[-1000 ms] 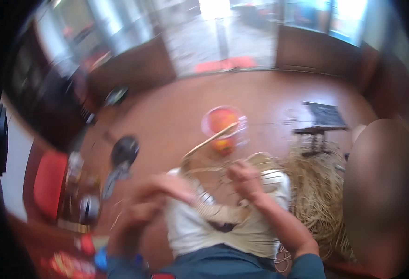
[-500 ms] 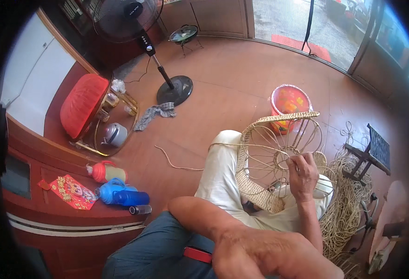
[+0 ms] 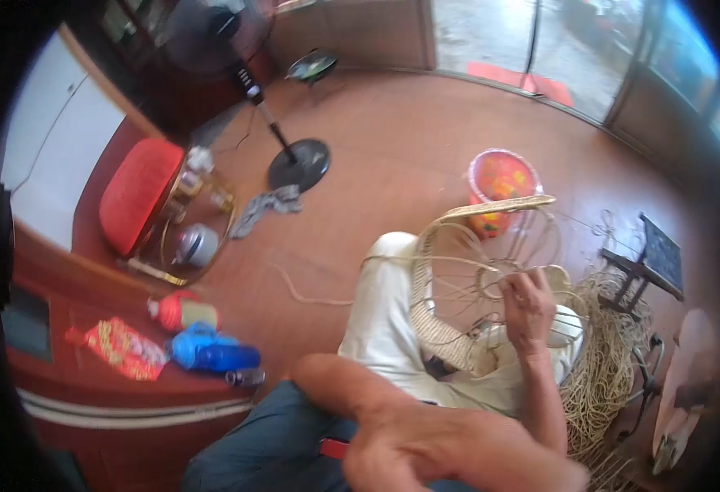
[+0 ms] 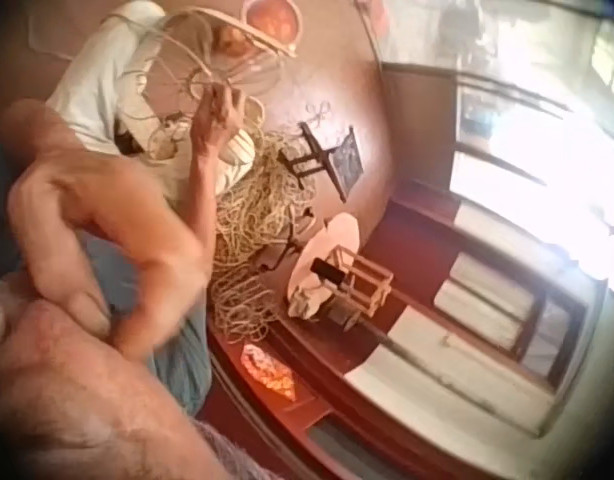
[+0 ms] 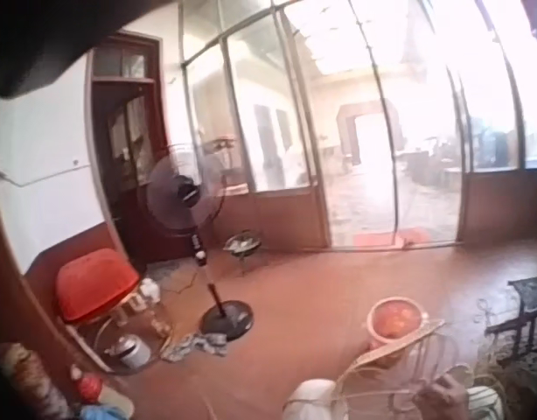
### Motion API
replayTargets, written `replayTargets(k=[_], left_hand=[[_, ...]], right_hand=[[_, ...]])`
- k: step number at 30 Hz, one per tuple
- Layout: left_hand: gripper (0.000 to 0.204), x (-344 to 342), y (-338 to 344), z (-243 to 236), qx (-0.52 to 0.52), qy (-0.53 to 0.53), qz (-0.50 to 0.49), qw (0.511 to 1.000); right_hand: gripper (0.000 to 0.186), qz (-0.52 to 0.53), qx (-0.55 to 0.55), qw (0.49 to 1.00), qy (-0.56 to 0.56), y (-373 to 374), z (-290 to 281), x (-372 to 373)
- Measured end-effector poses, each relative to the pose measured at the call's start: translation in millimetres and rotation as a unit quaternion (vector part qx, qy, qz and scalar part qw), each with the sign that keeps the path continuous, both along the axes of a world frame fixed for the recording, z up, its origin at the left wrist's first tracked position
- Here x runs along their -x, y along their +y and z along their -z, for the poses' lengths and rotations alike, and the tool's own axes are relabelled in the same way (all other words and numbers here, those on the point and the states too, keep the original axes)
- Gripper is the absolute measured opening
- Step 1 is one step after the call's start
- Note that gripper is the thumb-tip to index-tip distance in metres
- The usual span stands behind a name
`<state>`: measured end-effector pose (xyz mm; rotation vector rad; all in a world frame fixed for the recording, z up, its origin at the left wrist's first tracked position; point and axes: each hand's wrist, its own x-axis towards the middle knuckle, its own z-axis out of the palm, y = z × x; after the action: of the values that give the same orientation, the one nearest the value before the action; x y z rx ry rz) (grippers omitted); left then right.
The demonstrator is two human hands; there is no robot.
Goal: Weaving the edge of a wicker or straw basket/object.
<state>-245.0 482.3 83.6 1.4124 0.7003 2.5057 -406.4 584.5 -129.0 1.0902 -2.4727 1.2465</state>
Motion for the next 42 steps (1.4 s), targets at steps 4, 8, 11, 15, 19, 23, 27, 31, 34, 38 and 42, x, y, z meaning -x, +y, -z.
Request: replayTargets(k=[4, 8, 11, 15, 19, 23, 27, 31, 34, 38, 42], left_hand=[[0.013, -1.0, 18.6, 37.6, -0.161, -0.015, -0.176, 0.971], [0.014, -41.7, -6.2, 42.4, -0.538, 0.048, -0.405, 0.737], [0.03, -62.8, -22.3, 6.7, -0.098, 0.245, -0.707, 0.657], [0.055, -41.8, -1.6, 12.3, -0.164, 0.371, -0.791, 0.459], [0.045, -40.3, 1.3, 12.7, -0.205, 0.368, -0.775, 0.471], [0.045, -59.0, -6.0, 22.8, -0.213, 0.408, -0.717, 0.523], [0.049, -65.8, -14.5, 24.0, -0.166, 0.441, -0.685, 0.555], [0.049, -72.7, -26.8, 32.9, -0.118, 0.46, -0.713, 0.516], [0.049, -68.9, -23.9, 32.7, -0.113, 0.461, -0.721, 0.504], [0.049, -64.8, -27.3, 34.1, -0.048, 0.463, -0.728, 0.503], [0.038, -50.5, -44.6, 44.7, 0.183, 0.379, -0.768, 0.483]], right_hand=[[0.006, -0.031, 0.02, 0.999, -0.019, -4.3, 23.7, -0.6], [0.013, -0.017, -0.034, 0.999, 0.031, -7.6, 13.7, -0.8], [0.017, 0.001, -0.008, 1.0, 0.021, -0.9, 6.2, 4.3], [0.017, -0.004, 0.006, 0.999, 0.032, 0.5, 10.0, 8.3], [0.016, -0.016, 0.013, 0.999, 0.028, -1.9, 11.7, 4.7], [0.016, -0.012, 0.008, 1.0, 0.024, -0.5, 14.3, 3.1], [0.017, -0.008, 0.002, 0.999, 0.036, -2.3, 15.0, 3.0], [0.012, -0.002, 0.019, 0.998, 0.06, -3.7, 17.3, 3.8], [0.018, -0.006, 0.004, 0.999, 0.039, -2.9, 14.9, 3.1], [0.011, -0.004, 0.02, 0.998, 0.059, -1.2, 19.2, 5.8], [0.014, -0.011, 0.022, 0.999, 0.049, -0.5, 16.8, 4.3]])
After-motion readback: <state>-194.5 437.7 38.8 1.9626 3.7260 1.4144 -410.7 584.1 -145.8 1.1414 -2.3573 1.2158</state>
